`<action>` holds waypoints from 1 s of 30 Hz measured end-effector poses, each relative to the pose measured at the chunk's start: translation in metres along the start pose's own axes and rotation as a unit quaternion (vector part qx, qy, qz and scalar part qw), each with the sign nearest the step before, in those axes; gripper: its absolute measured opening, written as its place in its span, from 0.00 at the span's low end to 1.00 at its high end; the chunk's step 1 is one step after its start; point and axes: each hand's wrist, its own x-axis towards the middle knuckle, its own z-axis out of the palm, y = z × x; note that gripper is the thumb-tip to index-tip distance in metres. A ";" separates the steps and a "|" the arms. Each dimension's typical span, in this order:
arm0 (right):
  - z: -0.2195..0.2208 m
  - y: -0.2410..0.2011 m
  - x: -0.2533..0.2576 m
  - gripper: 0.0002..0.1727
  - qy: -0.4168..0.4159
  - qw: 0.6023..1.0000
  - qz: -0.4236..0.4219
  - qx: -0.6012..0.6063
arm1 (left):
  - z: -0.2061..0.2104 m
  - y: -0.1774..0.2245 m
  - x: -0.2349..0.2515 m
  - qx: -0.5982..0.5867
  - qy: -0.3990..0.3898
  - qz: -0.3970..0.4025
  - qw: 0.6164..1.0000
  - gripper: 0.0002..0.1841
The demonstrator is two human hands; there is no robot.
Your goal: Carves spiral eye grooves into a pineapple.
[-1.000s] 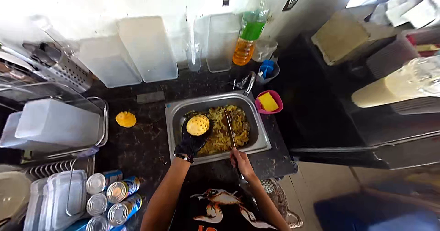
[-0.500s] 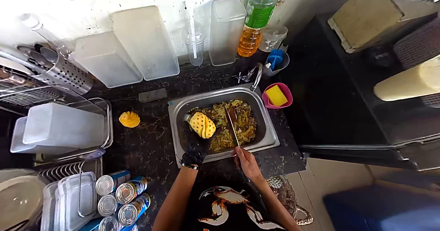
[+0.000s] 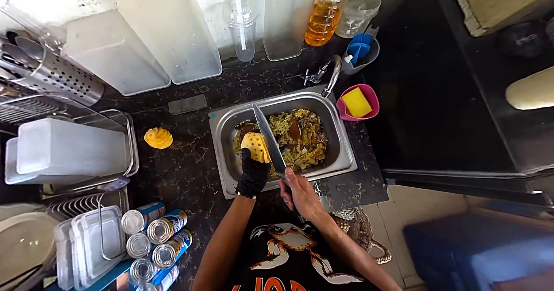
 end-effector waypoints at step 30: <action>-0.007 0.009 -0.012 0.33 -0.010 0.999 0.049 -0.020 | 0.033 -0.003 -0.014 0.056 -0.071 0.076 0.993 0.31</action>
